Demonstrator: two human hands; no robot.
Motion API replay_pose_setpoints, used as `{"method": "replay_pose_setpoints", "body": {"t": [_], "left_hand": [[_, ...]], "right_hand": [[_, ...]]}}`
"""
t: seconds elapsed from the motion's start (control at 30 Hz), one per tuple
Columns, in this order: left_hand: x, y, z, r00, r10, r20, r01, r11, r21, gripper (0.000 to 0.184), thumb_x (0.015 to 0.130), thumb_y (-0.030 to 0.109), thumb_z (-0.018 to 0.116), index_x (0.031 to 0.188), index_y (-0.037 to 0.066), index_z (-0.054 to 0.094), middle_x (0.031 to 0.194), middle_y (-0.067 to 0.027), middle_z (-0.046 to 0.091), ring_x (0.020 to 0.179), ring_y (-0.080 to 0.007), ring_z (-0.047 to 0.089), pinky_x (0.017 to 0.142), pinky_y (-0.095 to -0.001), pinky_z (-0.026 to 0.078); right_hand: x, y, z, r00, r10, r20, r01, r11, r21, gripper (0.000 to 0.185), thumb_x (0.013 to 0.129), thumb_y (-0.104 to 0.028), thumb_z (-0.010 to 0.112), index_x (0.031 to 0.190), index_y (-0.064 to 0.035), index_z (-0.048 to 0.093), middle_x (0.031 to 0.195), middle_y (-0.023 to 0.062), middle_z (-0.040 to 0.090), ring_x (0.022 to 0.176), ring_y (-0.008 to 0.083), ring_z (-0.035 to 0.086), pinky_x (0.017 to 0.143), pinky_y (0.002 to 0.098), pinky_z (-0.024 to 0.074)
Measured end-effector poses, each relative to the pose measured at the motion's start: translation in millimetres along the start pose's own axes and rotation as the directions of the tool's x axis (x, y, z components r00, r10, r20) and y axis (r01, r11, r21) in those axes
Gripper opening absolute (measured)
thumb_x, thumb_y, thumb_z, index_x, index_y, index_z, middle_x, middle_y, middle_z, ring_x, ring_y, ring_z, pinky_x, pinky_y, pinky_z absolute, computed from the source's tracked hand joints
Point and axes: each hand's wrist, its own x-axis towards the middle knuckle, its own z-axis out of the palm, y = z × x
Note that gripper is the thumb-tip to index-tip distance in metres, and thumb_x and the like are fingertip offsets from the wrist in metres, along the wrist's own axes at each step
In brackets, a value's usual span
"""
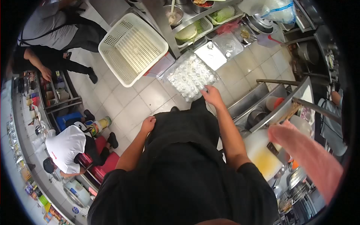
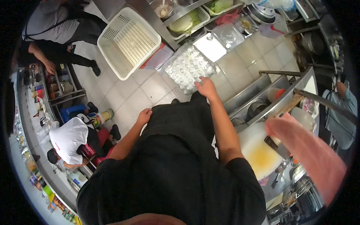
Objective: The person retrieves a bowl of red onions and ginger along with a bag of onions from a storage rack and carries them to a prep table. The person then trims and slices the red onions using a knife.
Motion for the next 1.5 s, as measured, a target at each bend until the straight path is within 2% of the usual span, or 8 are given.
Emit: {"method": "replay_pose_setpoints", "body": {"t": [0.27,0.43,0.5,0.67,0.77,0.9,1.33,1.5], "left_hand": [[50.1,42.5,10.2,0.999,0.043,-0.016,-0.04,0.986,0.162,0.034,0.092,0.027,0.061,0.113,0.002,0.067,0.108,-0.0203,0.067,0.104,-0.0343,0.064,0.093,-0.0405,0.05],[80.6,27.8,35.0,0.963,0.098,0.249,-0.158,0.96,0.231,0.035,0.093,0.028,0.06,0.116,0.001,0.065,0.114,-0.0205,0.065,0.109,-0.0382,0.06,0.098,-0.0443,0.047],[121.8,22.0,29.0,0.94,0.139,0.31,-0.274,0.849,0.451,0.038,0.094,0.03,0.06,0.12,0.002,0.063,0.125,-0.0196,0.061,0.119,-0.0373,0.055,0.102,-0.0462,0.044],[179.5,12.1,25.7,0.937,0.046,0.346,-0.197,0.887,0.417,0.042,0.095,0.032,0.058,0.127,0.005,0.06,0.139,-0.0197,0.052,0.13,-0.0377,0.046,0.107,-0.0462,0.04],[184.8,14.0,25.5,0.938,0.035,0.345,-0.196,0.874,0.444,0.044,0.095,0.032,0.057,0.131,0.006,0.057,0.142,-0.0204,0.049,0.132,-0.0384,0.044,0.109,-0.0456,0.038],[205.2,18.9,43.3,0.936,0.041,0.35,-0.209,0.863,0.46,0.045,0.095,0.031,0.058,0.133,0.007,0.056,0.143,-0.0208,0.047,0.133,-0.0389,0.043,0.11,-0.0453,0.038],[205.3,8.9,48.5,0.944,0.044,0.328,-0.187,0.888,0.421,0.044,0.095,0.03,0.058,0.131,0.004,0.056,0.14,-0.0222,0.05,0.13,-0.0402,0.045,0.11,-0.0462,0.037],[208.2,7.4,52.5,0.945,0.02,0.326,-0.17,0.882,0.44,0.044,0.096,0.031,0.058,0.131,0.005,0.056,0.139,-0.0217,0.05,0.13,-0.04,0.045,0.109,-0.0458,0.038]], "right_hand": [[138.6,124.2,14.2,0.914,0.367,0.174,-0.371,0.929,-0.009,0.071,0.089,-0.059,0.055,0.121,0.0043,0.065,0.123,0.0257,0.064,0.12,0.0379,0.059,0.103,0.0404,0.0436],[194.0,179.6,28.1,0.935,0.345,0.076,-0.352,0.931,0.101,0.08,0.093,-0.067,0.039,0.117,0.0042,0.066,0.118,0.0305,0.063,0.118,0.0406,0.059,0.103,0.0434,0.0426],[216.5,201.1,43.1,0.931,0.365,0.026,-0.365,0.919,0.151,0.081,0.091,-0.068,0.043,0.121,0.0029,0.065,0.124,0.0289,0.062,0.12,0.0399,0.058,0.104,0.0434,0.0424],[269.4,199.4,63.0,0.901,0.429,-0.062,-0.424,0.902,0.074,0.091,0.077,-0.079,0.056,0.137,-0.0102,0.057,0.132,0.0201,0.061,0.123,0.0379,0.056,0.105,0.0438,0.0425],[273.5,192.1,93.8,0.952,0.3,-0.058,-0.305,0.916,-0.261,0.101,0.068,-0.084,0.059,0.142,-0.0157,0.053,0.132,0.0172,0.061,0.122,0.0359,0.058,0.102,0.0481,0.0437],[276.0,192.1,87.4,0.875,0.447,0.186,-0.419,0.892,-0.172,0.108,0.061,-0.089,0.06,0.142,-0.0172,0.053,0.137,0.0162,0.057,0.131,0.0318,0.049,0.108,0.0505,0.0355],[278.7,164.7,101.6,0.985,0.149,-0.088,-0.149,0.989,0.006,0.07,0.083,-0.055,0.068,0.129,-0.003,0.061,0.128,0.0201,0.06,0.122,0.0354,0.054,0.106,0.0435,0.0409],[387.0,149.3,105.1,0.999,0.001,0.034,0.013,0.906,-0.424,0.05,0.089,-0.032,0.057,0.132,-0.006,0.059,0.141,0.0168,0.052,0.14,0.0306,0.037,0.116,0.051,0.0256]]}}
